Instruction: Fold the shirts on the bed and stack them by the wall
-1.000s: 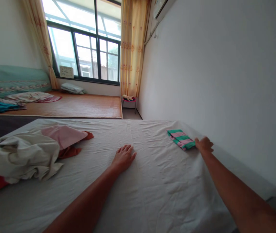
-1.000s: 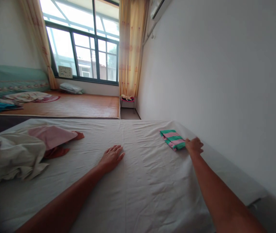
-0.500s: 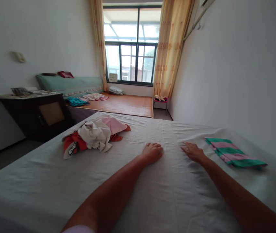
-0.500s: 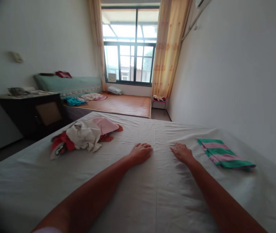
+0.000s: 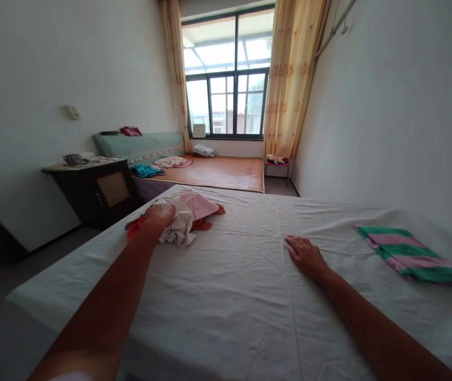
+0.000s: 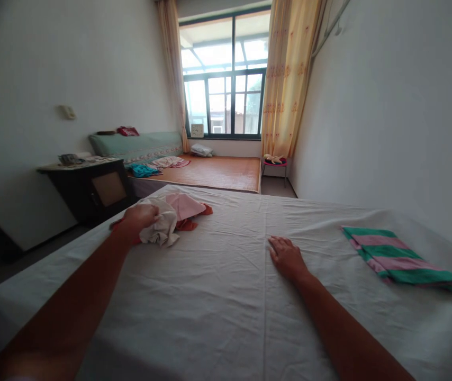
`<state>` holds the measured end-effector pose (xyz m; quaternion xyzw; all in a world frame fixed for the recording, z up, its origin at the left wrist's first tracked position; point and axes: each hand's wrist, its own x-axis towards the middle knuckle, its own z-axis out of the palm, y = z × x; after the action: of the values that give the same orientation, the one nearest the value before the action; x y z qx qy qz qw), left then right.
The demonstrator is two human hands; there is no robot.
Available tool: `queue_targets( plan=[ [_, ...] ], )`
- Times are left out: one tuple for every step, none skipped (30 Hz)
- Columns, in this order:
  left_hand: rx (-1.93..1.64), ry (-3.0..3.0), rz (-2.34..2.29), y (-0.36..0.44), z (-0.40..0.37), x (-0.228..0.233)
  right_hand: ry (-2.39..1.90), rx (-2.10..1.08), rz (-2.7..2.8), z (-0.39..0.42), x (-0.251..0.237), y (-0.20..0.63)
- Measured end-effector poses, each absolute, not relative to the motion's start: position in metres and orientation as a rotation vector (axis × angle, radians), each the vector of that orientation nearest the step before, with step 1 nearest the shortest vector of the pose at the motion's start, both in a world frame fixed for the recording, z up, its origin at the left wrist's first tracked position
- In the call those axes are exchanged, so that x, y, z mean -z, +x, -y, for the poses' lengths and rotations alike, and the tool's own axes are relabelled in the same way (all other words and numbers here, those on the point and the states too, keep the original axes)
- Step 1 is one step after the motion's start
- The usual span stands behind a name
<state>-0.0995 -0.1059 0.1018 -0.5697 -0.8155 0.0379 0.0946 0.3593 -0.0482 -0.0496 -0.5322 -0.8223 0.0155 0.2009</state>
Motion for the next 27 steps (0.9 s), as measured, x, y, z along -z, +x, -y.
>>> queue_targets(
  plan=[
    [-0.109, -1.701, 2.425, -0.101, 0.108, -0.104, -1.477, -0.077, 2.282, 0.048, 0.048, 0.358],
    [-0.059, -1.726, 2.4, -0.099, 0.109, -0.106, -1.455, -0.122, 2.264, 0.048, 0.047, 0.356],
    [0.029, -1.769, 2.355, -0.093, 0.108, -0.109, -1.425, -0.177, 2.238, 0.048, 0.045, 0.355],
    [0.147, -1.834, 2.297, -0.085, 0.105, -0.113, -1.392, -0.244, 2.2, 0.049, 0.043, 0.354],
    [0.293, -1.916, 2.228, -0.073, 0.101, -0.118, -1.355, -0.324, 2.147, 0.05, 0.041, 0.352],
    [0.468, -2.006, 2.15, -0.058, 0.096, -0.123, -1.312, -0.42, 2.085, 0.052, 0.038, 0.35],
    [0.661, -2.097, 2.07, -0.041, 0.09, -0.128, -1.256, -0.531, 2.021, 0.055, 0.035, 0.348],
    [0.876, -2.172, 1.99, -0.021, 0.083, -0.132, -1.186, -0.651, 1.966, 0.059, 0.031, 0.346],
    [1.125, -2.237, 1.906, 0.002, 0.077, -0.133, -1.107, -0.771, 1.917, 0.064, 0.026, 0.344],
    [1.385, -2.319, 1.832, 0.027, 0.072, -0.133, -1.028, -0.887, 1.872, 0.069, 0.021, 0.341],
    [1.633, -2.397, 1.765, 0.053, 0.068, -0.129, -0.958, -0.997, 1.828, 0.075, 0.017, 0.338],
    [1.81, -2.502, 1.696, 0.079, 0.066, -0.122, -0.902, -1.1, 1.781, 0.08, 0.013, 0.336],
    [1.915, -2.611, 1.639, 0.105, 0.066, -0.112, -0.868, -1.193, 1.722, 0.083, 0.01, 0.335],
    [1.975, -2.689, 1.597, 0.129, 0.068, -0.101, -0.855, -1.269, 1.641, 0.085, 0.008, 0.335],
    [1.955, -2.787, 1.562, 0.15, 0.072, -0.088, -0.861, -1.318, 1.536, 0.085, 0.007, 0.336],
    [1.88, -2.873, 1.513, 0.167, 0.078, -0.076, -0.877, -1.338, 1.413, 0.082, 0.007, 0.339],
    [1.778, -2.952, 1.424, 0.18, 0.085, -0.065, -0.895, -1.325, 1.272, 0.077, 0.008, 0.345],
    [1.687, -3.005, 1.348, 0.188, 0.093, -0.056, -0.903, -1.29, 1.123, 0.07, 0.009, 0.353],
    [1.588, -3.045, 1.28, 0.193, 0.1, -0.049, -0.902, -1.24, 0.973, 0.062, 0.009, 0.363],
    [1.496, -3.076, 1.224, 0.193, 0.106, -0.045, -0.894, -1.182, 0.83, 0.052, 0.009, 0.375],
    [1.41, -3.099, 1.186, 0.189, 0.11, -0.043, -0.886, -1.115, 0.698, 0.043, 0.009, 0.389],
    [1.326, -3.116, 1.166, 0.181, 0.111, -0.043, -0.886, -1.033, 0.572, 0.034, 0.008, 0.403],
    [1.246, -3.12, 1.167, 0.171, 0.11, -0.044, -0.892, -0.946, 0.463, 0.027, 0.008, 0.417],
    [1.179, -3.094, 1.204, 0.159, 0.106, -0.045, -0.9, -0.872, 0.384, 0.02, 0.008, 0.431],
    [1.11, -3.04, 1.273, 0.144, 0.1, -0.047, -0.909, -0.822, 0.339, 0.016, 0.009, 0.442],
    [1.035, -2.954, 1.374, 0.128, 0.093, -0.047, -0.914, -0.811, 0.333, 0.013, 0.011, 0.451],
    [0.959, -2.82, 1.51, 0.111, 0.086, -0.046, -0.918, -0.829, 0.357, 0.011, 0.014, 0.457]
  ],
)
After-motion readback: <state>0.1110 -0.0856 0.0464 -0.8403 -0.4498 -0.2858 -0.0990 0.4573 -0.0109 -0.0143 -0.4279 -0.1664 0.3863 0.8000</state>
